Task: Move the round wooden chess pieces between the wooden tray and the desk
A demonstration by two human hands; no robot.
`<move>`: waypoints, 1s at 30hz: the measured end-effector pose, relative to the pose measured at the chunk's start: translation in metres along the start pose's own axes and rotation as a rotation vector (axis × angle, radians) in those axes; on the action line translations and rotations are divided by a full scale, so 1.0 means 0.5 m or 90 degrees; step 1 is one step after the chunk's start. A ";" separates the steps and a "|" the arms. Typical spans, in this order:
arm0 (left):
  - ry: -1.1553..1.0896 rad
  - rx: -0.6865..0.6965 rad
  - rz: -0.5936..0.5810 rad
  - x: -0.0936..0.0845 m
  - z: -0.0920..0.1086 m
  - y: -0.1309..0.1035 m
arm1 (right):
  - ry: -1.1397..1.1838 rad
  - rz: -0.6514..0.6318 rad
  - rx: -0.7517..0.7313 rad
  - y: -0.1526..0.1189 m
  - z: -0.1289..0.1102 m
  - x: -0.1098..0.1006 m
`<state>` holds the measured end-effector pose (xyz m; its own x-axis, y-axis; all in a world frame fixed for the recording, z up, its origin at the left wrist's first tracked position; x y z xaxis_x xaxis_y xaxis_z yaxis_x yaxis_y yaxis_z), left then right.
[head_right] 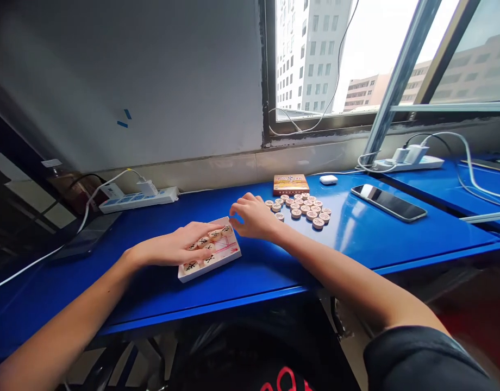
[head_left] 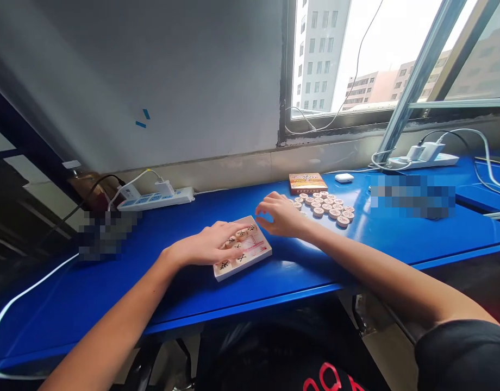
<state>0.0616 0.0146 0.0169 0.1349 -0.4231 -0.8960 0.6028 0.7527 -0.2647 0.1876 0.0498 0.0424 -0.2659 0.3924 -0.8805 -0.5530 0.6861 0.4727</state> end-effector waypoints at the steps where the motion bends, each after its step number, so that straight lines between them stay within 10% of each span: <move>1: 0.003 0.013 0.001 0.003 0.007 0.001 | 0.019 -0.012 -0.045 -0.002 -0.030 0.000; 10: 0.032 0.019 -0.022 0.011 0.018 -0.007 | 0.150 -0.106 -0.062 -0.006 -0.069 0.032; 22: 0.029 -0.068 -0.004 0.008 0.011 -0.013 | 0.208 0.280 0.035 -0.017 0.048 -0.168; 30: 0.030 -0.047 -0.020 0.008 0.024 -0.013 | 0.168 0.303 0.089 -0.026 0.101 -0.180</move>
<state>0.0676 0.0020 0.0193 0.0788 -0.4243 -0.9021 0.5469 0.7750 -0.3167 0.2585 0.0365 0.1172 -0.6587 0.5247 -0.5393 -0.2191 0.5520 0.8045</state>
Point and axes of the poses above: each hand's wrist, its own y-axis towards the middle knuckle, its own x-axis out of the palm, z = x × y, the point moved 9 cm from there along y, towards the middle knuckle, and after that the axes turned 10 degrees about -y, right-handed, at the moved point
